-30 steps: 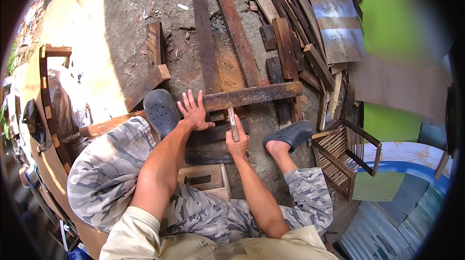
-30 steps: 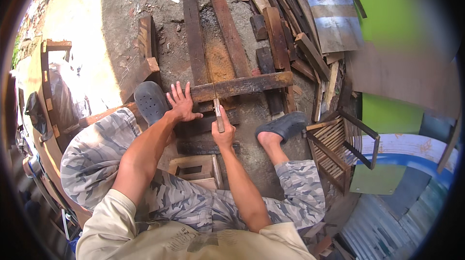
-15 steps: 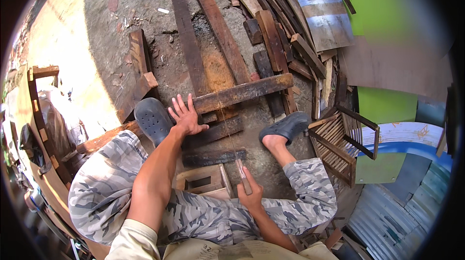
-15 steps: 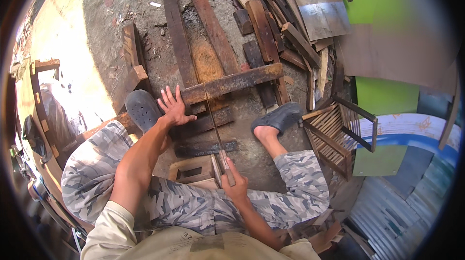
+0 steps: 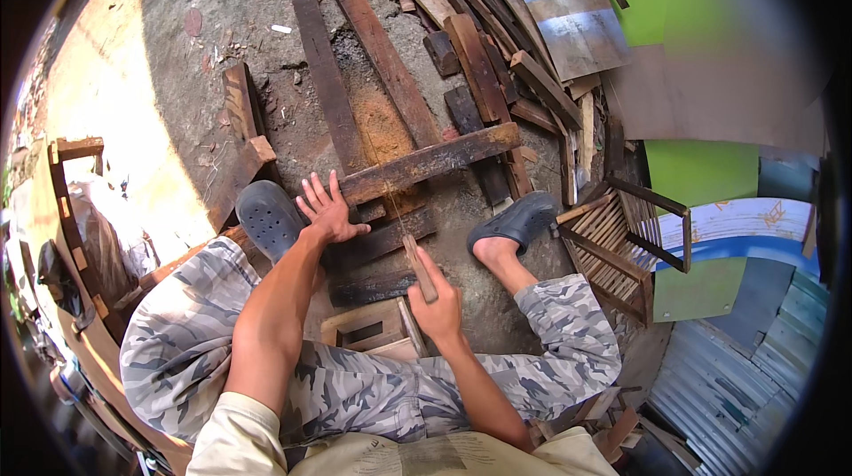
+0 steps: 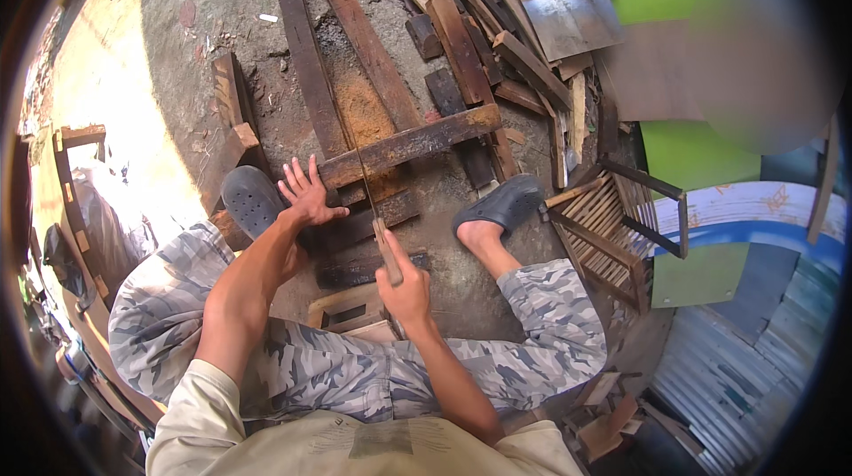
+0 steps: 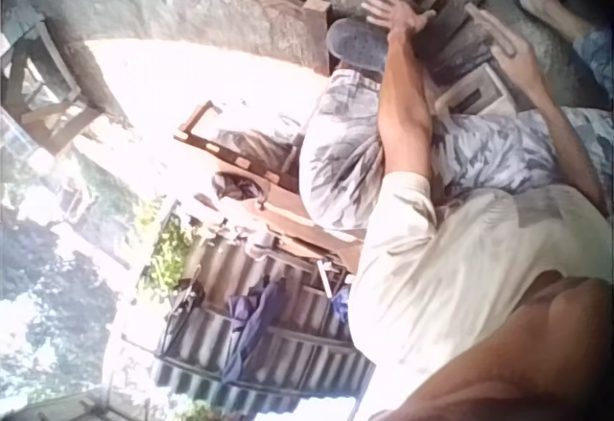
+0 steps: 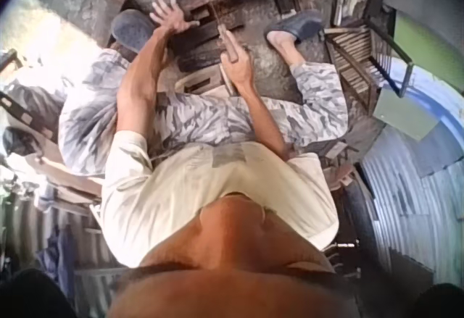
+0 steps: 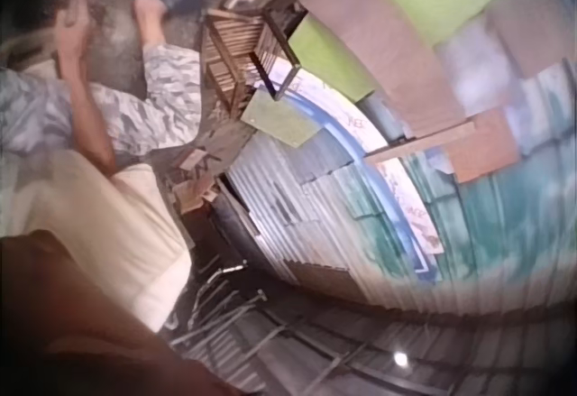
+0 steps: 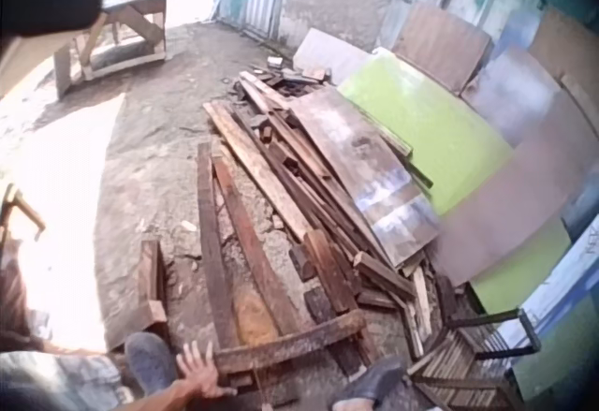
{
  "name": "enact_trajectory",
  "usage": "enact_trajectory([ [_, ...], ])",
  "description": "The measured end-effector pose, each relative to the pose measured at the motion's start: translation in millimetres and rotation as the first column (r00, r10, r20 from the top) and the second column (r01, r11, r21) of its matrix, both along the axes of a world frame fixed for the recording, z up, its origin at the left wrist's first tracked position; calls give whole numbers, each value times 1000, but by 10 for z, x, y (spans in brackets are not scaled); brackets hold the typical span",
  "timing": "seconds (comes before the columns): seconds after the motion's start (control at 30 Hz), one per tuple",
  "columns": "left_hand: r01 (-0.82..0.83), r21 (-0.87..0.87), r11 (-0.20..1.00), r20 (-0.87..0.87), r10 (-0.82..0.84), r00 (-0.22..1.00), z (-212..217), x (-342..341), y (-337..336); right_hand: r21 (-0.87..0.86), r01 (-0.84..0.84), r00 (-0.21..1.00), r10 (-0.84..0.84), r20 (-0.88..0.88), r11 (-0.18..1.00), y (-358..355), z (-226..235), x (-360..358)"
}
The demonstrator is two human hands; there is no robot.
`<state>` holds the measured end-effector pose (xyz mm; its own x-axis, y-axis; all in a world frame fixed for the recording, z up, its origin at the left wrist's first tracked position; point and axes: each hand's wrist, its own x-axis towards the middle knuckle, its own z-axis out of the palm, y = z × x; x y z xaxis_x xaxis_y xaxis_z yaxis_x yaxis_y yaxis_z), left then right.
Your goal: The person sits on the ground and uses a hand saw to cut a wooden plank resting on a makeshift support. The person holds the plank with the left hand and saws with the right hand, producing sawdust as the cut progresses.
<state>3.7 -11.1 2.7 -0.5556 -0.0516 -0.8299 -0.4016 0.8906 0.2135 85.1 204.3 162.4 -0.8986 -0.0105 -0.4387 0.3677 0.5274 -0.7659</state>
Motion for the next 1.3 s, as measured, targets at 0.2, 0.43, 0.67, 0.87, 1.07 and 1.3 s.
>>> enact_trajectory([
  [0.2,-8,-14,1000,15,8,1000,22,55,34,29,-11,999,12,-40,1000,453,313,706],
  [0.43,20,9,1000,-22,-19,1000,-8,-18,111,-42,8,989,-14,-150,999,6,-1326,-221],
  [0.67,-6,-40,999,-9,5,1000,-6,37,-26,-47,10,996,-15,-92,999,-73,-457,-92],
  [0.87,-3,-2,1000,-28,3,1000,-12,34,43,48,-32,998,34,-47,998,537,250,697],
  [1.07,-5,-7,1000,8,5,1000,15,59,31,47,-95,980,101,-170,994,465,-728,500],
  [1.3,41,-28,999,-8,-42,999,-52,48,46,-99,-8,971,-16,-238,995,6,-1182,-140],
])
